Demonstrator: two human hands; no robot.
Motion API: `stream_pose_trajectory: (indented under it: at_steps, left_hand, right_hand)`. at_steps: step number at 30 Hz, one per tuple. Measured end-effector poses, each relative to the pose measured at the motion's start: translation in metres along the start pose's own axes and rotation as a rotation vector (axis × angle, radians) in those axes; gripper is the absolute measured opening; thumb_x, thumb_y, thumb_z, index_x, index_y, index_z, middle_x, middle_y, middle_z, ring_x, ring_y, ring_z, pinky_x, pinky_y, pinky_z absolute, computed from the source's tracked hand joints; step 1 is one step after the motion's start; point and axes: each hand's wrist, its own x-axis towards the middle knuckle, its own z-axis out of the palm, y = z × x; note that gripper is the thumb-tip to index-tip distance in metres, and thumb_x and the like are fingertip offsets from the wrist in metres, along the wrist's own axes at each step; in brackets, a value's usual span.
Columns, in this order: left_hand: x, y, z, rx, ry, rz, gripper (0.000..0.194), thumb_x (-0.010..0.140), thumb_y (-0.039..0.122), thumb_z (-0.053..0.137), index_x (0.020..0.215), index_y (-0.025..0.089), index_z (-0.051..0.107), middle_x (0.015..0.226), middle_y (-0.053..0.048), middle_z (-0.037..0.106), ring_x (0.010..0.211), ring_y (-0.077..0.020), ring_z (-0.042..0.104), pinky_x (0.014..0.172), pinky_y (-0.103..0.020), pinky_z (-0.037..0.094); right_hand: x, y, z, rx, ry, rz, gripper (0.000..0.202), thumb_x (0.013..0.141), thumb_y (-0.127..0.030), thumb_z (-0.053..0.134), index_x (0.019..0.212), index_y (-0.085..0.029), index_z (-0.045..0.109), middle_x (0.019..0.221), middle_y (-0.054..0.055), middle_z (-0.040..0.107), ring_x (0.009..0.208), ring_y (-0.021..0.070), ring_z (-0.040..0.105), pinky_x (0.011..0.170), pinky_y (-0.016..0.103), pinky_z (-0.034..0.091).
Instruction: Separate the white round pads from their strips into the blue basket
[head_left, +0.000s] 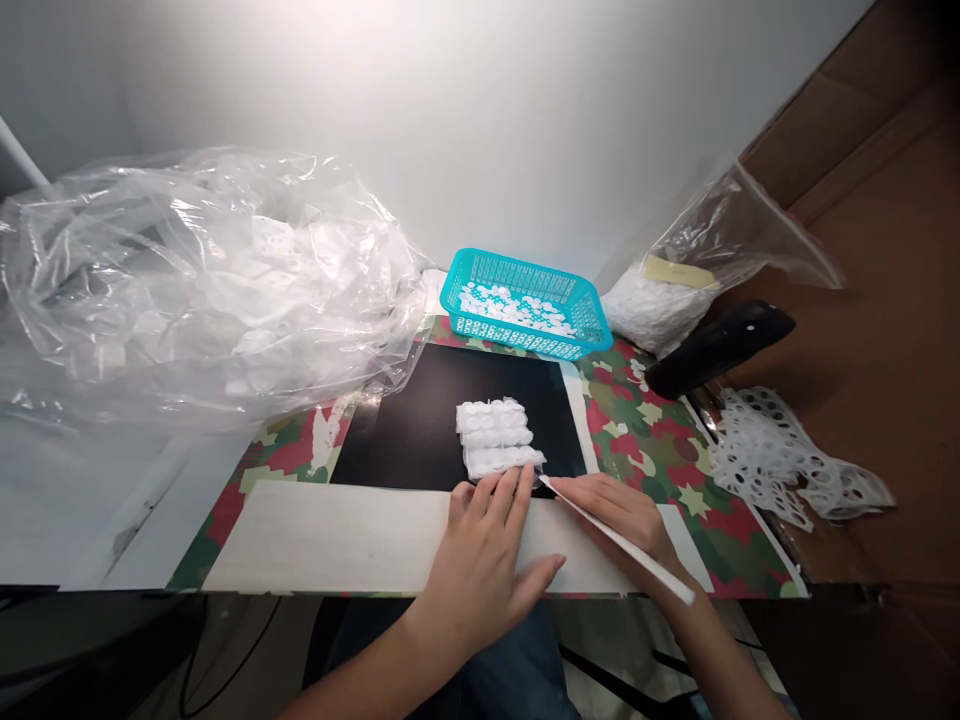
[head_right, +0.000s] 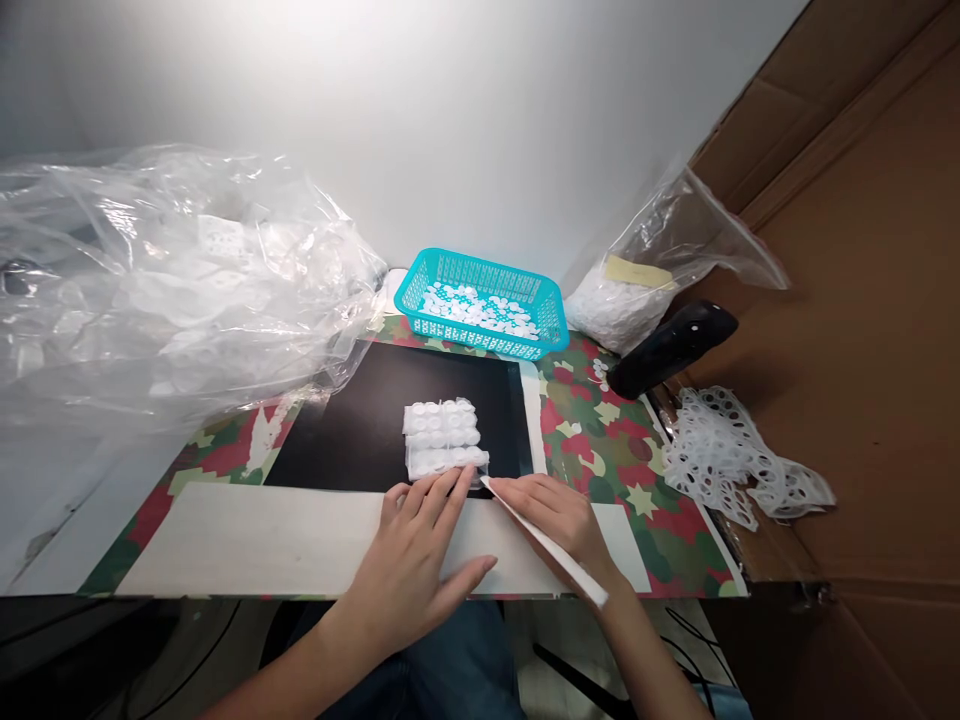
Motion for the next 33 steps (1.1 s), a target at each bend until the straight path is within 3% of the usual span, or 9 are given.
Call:
stream_pose_trajectory:
  at_steps: [4,13,18,21,25,28,33]
  left_hand:
    - [0.007,0.000,0.001,-0.042,0.032,-0.065,0.061,0.092,0.041,0.041,0.143,0.013,0.023,0.142,-0.015,0.039,0.122,-0.0272,0.040,0.095,-0.041,0.031]
    - [0.012,-0.002,-0.006,-0.062,0.210,-0.067,0.053,0.091,0.030,0.044,0.139,0.013,0.029,0.146,-0.015,0.032,0.134,-0.0258,0.028,0.103,-0.042,0.028]
    - [0.018,-0.011,-0.006,0.062,0.139,-0.014,0.046,0.093,0.024,0.038,0.137,0.010,0.034,0.148,-0.014,0.030,0.139,-0.0271,0.019,0.110,-0.049,0.021]
    - [0.020,-0.015,-0.010,0.125,0.164,-0.039,0.043,0.093,0.021,0.038,0.135,0.013,0.039,0.149,-0.013,0.028,0.139,-0.0286,0.017,0.110,-0.053,0.019]
    - [0.022,-0.018,-0.020,0.146,0.237,-0.078,0.032,0.093,0.022,0.039,0.120,0.018,0.056,0.141,-0.012,0.042,0.132,-0.0278,0.032,0.109,-0.051,0.021]
    - [0.025,-0.021,-0.022,0.167,0.257,-0.104,0.029,0.092,0.021,0.043,0.116,0.018,0.059,0.129,-0.012,0.051,0.120,-0.0272,0.043,0.105,-0.049,0.028]
    - [0.029,-0.025,-0.019,0.200,0.242,-0.181,0.036,0.086,0.005,0.043,0.112,0.022,0.061,0.102,-0.010,0.057,0.094,-0.0241,0.052,0.080,-0.040,0.041]
  right_hand:
    - [0.001,-0.001,0.000,-0.012,0.003,0.029,0.038,0.090,-0.009,0.045,0.125,-0.021,0.055,0.109,0.009,0.067,0.098,0.0205,0.063,0.083,0.035,0.052]
    - [0.002,-0.002,0.003,-0.021,0.014,0.056,0.036,0.092,-0.013,0.042,0.123,-0.022,0.057,0.106,0.007,0.069,0.092,0.0192,0.065,0.079,0.034,0.054]
    - [-0.001,0.002,0.005,-0.018,0.004,0.043,0.040,0.090,-0.008,0.043,0.126,-0.023,0.055,0.108,0.007,0.068,0.095,0.0192,0.063,0.081,0.035,0.053]
    - [-0.003,0.004,0.006,-0.005,0.007,0.033,0.041,0.090,-0.008,0.043,0.127,-0.023,0.054,0.107,0.007,0.068,0.093,0.0187,0.063,0.080,0.035,0.053]
    - [0.001,0.001,0.006,0.006,0.023,0.021,0.041,0.090,-0.008,0.044,0.127,-0.024,0.054,0.103,0.006,0.069,0.089,0.0187,0.064,0.077,0.035,0.054]
    - [0.005,-0.002,0.004,0.014,0.041,0.009,0.039,0.090,-0.009,0.046,0.124,-0.024,0.057,0.099,0.005,0.070,0.085,0.0185,0.065,0.075,0.034,0.054]
    - [0.007,-0.005,0.003,0.043,0.044,-0.008,0.036,0.089,-0.011,0.049,0.122,-0.025,0.058,0.100,0.004,0.071,0.082,0.0182,0.066,0.073,0.033,0.054]
